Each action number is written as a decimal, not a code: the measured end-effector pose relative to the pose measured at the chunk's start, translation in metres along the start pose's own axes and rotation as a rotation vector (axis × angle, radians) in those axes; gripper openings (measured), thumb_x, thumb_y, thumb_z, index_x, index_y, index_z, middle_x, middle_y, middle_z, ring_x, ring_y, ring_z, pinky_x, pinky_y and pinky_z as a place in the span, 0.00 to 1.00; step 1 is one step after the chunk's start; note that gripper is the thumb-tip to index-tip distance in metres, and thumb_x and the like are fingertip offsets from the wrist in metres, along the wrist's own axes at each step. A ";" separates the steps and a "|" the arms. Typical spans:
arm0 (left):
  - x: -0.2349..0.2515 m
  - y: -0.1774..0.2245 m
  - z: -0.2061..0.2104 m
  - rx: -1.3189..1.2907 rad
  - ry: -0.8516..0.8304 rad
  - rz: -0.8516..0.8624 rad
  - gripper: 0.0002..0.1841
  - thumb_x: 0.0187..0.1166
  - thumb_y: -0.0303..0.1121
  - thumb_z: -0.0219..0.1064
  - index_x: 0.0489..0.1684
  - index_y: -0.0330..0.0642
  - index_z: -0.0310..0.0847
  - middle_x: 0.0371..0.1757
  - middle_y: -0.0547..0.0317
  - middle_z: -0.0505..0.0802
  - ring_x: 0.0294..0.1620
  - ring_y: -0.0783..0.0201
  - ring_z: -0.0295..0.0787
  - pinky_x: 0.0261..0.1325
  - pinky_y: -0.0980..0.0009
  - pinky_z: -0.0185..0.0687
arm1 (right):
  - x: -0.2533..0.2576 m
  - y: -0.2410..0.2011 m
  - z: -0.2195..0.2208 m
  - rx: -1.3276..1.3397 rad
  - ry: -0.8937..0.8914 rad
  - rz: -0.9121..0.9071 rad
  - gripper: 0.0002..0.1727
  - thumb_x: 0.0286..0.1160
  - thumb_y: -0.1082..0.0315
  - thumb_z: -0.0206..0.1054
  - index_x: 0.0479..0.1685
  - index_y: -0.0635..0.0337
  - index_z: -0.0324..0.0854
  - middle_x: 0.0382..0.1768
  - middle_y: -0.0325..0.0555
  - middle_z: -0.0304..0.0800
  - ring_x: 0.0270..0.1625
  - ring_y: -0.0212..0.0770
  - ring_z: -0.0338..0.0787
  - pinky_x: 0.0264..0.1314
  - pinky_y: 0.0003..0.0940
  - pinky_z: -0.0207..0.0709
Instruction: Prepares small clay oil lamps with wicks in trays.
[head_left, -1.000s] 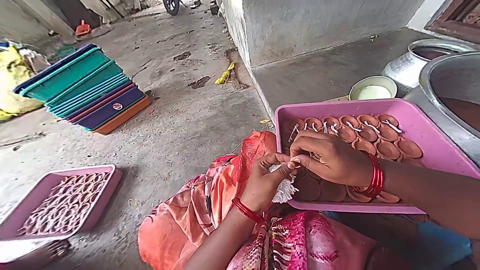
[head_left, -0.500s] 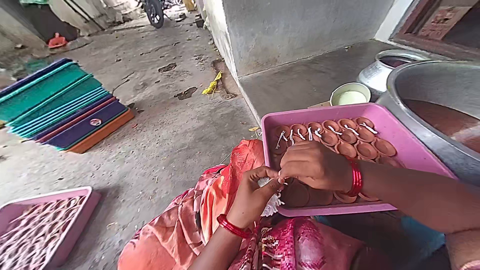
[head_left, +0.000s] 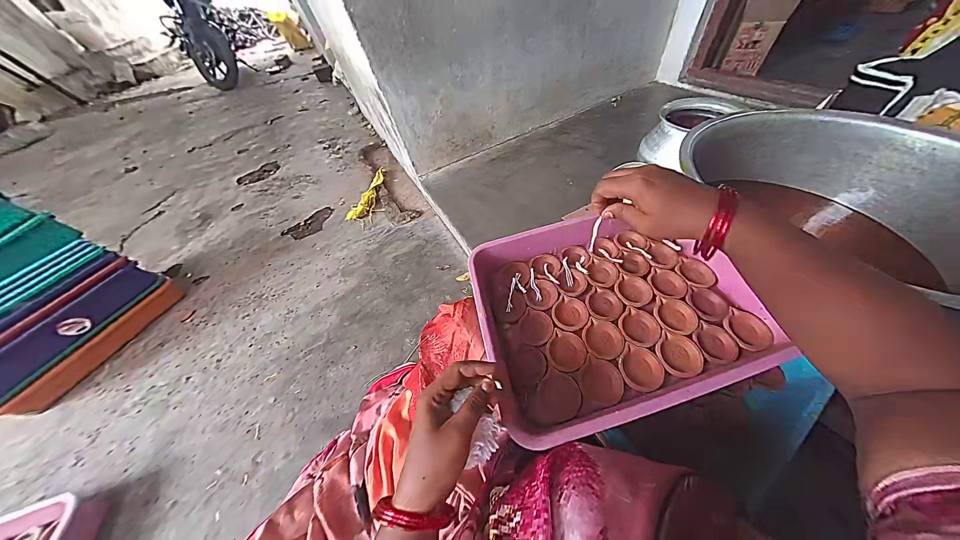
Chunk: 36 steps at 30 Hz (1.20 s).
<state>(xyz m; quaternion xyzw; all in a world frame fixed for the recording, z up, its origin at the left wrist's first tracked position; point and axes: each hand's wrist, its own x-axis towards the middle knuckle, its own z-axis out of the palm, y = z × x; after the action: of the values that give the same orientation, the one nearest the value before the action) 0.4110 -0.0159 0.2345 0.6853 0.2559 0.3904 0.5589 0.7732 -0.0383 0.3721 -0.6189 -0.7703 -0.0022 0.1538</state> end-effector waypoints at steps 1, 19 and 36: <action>-0.001 -0.003 -0.003 -0.009 0.022 -0.012 0.10 0.78 0.25 0.60 0.45 0.46 0.89 0.38 0.72 0.92 0.36 0.78 0.88 0.43 0.78 0.87 | 0.001 0.009 0.002 0.013 -0.082 0.069 0.06 0.80 0.78 0.63 0.40 0.68 0.86 0.41 0.57 0.89 0.48 0.54 0.90 0.55 0.55 0.80; -0.007 -0.032 -0.013 -0.143 0.245 -0.235 0.13 0.78 0.22 0.56 0.34 0.42 0.89 0.32 0.68 0.94 0.33 0.76 0.89 0.40 0.79 0.86 | 0.022 0.060 0.081 -0.124 -0.581 0.342 0.09 0.80 0.72 0.66 0.50 0.63 0.91 0.54 0.59 0.90 0.62 0.61 0.87 0.64 0.65 0.74; -0.010 -0.037 -0.022 0.093 0.228 -0.257 0.11 0.79 0.28 0.58 0.34 0.42 0.90 0.33 0.70 0.93 0.36 0.78 0.89 0.44 0.79 0.84 | 0.015 0.050 0.068 -0.174 -0.441 0.476 0.16 0.88 0.64 0.58 0.59 0.50 0.92 0.55 0.57 0.93 0.63 0.63 0.89 0.63 0.71 0.75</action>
<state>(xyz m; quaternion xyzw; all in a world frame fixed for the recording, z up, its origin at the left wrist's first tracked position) 0.3905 -0.0018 0.1979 0.6235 0.4209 0.3787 0.5392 0.8021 0.0011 0.3020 -0.7778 -0.6158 0.1017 -0.0737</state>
